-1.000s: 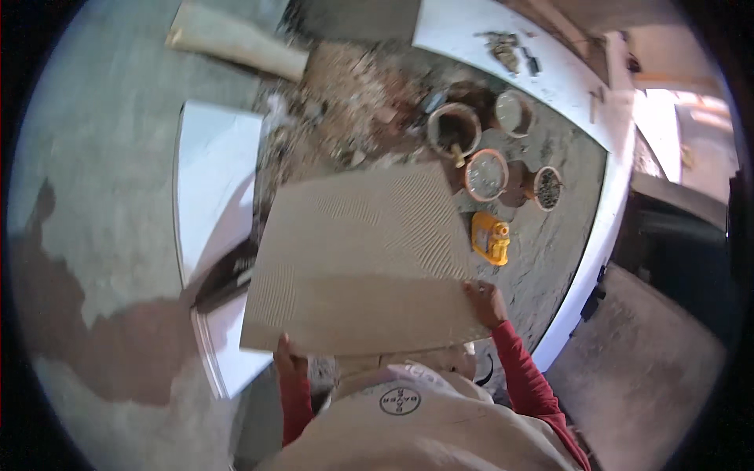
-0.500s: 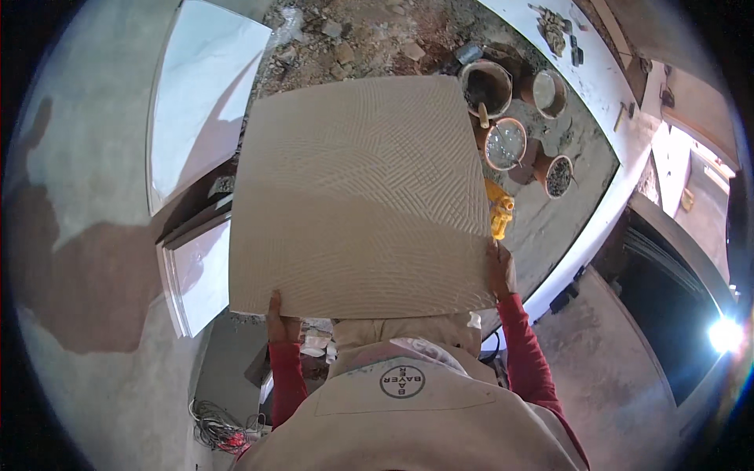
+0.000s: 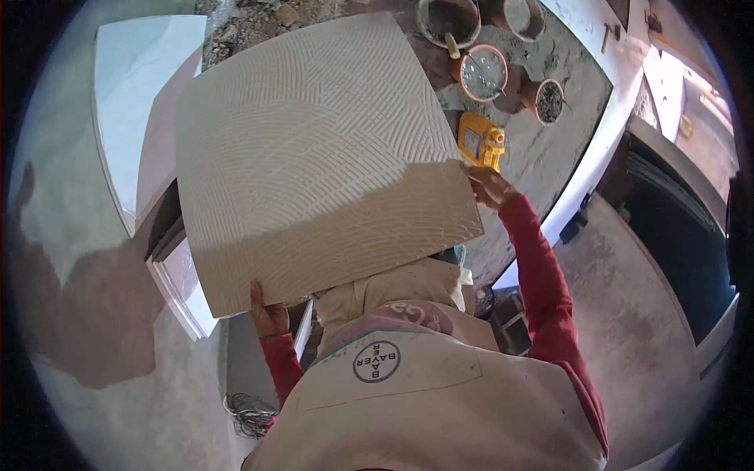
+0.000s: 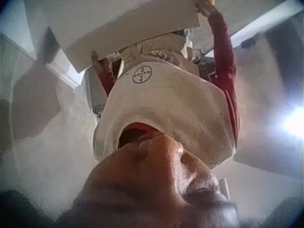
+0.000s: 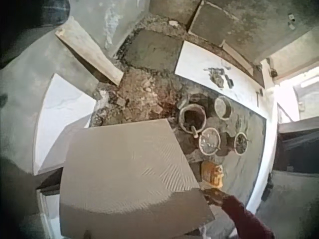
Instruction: The person applies a layer of wet mortar to the floor using a trowel, spreads it out to create a level base, and then carefully places a large white tile over the mortar. The person presses the tile down by hand and uses a rubber mallet to tap and level it into position.
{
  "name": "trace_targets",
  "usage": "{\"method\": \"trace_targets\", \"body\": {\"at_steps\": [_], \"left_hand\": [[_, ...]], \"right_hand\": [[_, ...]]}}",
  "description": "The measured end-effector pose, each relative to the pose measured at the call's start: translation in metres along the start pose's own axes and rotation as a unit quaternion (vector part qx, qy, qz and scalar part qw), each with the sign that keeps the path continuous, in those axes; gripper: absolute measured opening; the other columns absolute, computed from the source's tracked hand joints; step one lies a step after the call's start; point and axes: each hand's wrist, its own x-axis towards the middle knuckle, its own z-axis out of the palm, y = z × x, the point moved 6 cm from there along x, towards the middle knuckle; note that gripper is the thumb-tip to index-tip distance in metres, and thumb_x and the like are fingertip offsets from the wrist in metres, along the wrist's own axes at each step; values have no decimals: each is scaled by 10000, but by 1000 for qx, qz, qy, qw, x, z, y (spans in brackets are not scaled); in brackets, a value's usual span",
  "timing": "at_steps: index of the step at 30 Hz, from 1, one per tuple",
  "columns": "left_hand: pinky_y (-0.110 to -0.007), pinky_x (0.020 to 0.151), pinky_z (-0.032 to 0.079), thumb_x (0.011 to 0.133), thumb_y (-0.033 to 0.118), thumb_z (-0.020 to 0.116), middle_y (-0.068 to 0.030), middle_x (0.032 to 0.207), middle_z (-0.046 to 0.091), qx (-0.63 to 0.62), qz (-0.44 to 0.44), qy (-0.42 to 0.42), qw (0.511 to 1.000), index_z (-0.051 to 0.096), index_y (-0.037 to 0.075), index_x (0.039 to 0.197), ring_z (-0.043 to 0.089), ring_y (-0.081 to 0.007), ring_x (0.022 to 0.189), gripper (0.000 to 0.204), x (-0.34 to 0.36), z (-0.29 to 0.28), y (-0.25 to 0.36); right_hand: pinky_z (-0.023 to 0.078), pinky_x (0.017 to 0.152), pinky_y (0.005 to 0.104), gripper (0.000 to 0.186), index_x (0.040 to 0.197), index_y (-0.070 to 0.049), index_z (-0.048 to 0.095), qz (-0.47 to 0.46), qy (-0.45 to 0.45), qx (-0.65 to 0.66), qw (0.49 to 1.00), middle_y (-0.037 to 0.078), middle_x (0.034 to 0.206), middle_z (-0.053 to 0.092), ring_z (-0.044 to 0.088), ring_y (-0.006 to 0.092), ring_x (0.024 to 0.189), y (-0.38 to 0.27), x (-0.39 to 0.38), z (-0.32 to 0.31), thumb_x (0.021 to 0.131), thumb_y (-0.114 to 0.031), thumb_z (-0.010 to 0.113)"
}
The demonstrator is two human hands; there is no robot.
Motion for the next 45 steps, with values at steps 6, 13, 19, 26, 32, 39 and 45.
{"method": "trace_targets", "body": {"at_steps": [6, 13, 19, 26, 32, 39, 45], "left_hand": [[-305, 748, 568, 929, 209, 592, -110, 1167, 618, 27, -16, 28, 999, 526, 42, 1224, 629, -188, 988, 345, -3, 12, 5], [-378, 956, 484, 925, 201, 591, -99, 1220, 594, 51, 24, -46, 997, 519, 35, 1246, 573, -225, 1115, 369, 1, 17, 6], [-396, 989, 451, 928, 199, 581, -104, 1279, 554, 60, 13, -87, 994, 497, 39, 1278, 542, -230, 1160, 394, 2, 20, 5], [-395, 982, 458, 934, 206, 573, -112, 1260, 565, 66, 17, -85, 994, 488, 34, 1278, 556, -229, 1141, 393, -1, 21, 11], [-385, 914, 508, 941, 181, 553, -119, 1190, 598, 39, -10, -97, 994, 510, 27, 1225, 601, -235, 1065, 326, -6, 44, 16], [-364, 820, 562, 914, 117, 569, -117, 1141, 607, 49, 14, -116, 992, 509, 27, 1212, 622, -223, 1012, 318, -10, 73, 32], [-303, 766, 545, 862, 130, 636, -57, 1092, 624, 76, 5, -152, 985, 565, 68, 1142, 620, -176, 965, 295, 8, 93, 53]], "right_hand": [[502, 773, 322, 401, 1156, -33, 562, 0, 2, 68, 998, 59, 1049, 630, 607, 156, 919, 11, 26, -18, 923, -359, 577], [495, 841, 305, 501, 1174, 6, 558, -105, 67, 35, 992, 98, 1044, 645, 621, 201, 966, 23, 34, -32, 946, -435, 494], [502, 806, 318, 681, 1169, -1, 576, -57, 119, 237, 962, 125, 1090, 648, 633, 221, 920, 71, 5, -56, 933, -605, 368], [492, 757, 322, 307, 1015, -16, 633, -279, 485, -180, 809, 83, 970, 680, 636, 211, 854, 37, -63, -50, 956, -294, 518], [382, 936, 474, 316, 1037, -80, 594, -462, 263, -441, 723, 116, 1049, 567, 524, 350, 1020, -20, -104, 130, 759, -190, 697], [185, 1114, 518, 633, 1327, -97, 425, -382, 231, -602, 662, 118, 1466, 338, 257, 306, 1383, -38, -138, 132, 780, -336, 636], [195, 1137, 493, 686, 1377, -76, 393, -485, 158, -668, 541, 128, 1486, 324, 279, 293, 1390, -18, -88, 120, 738, -197, 611]]}}
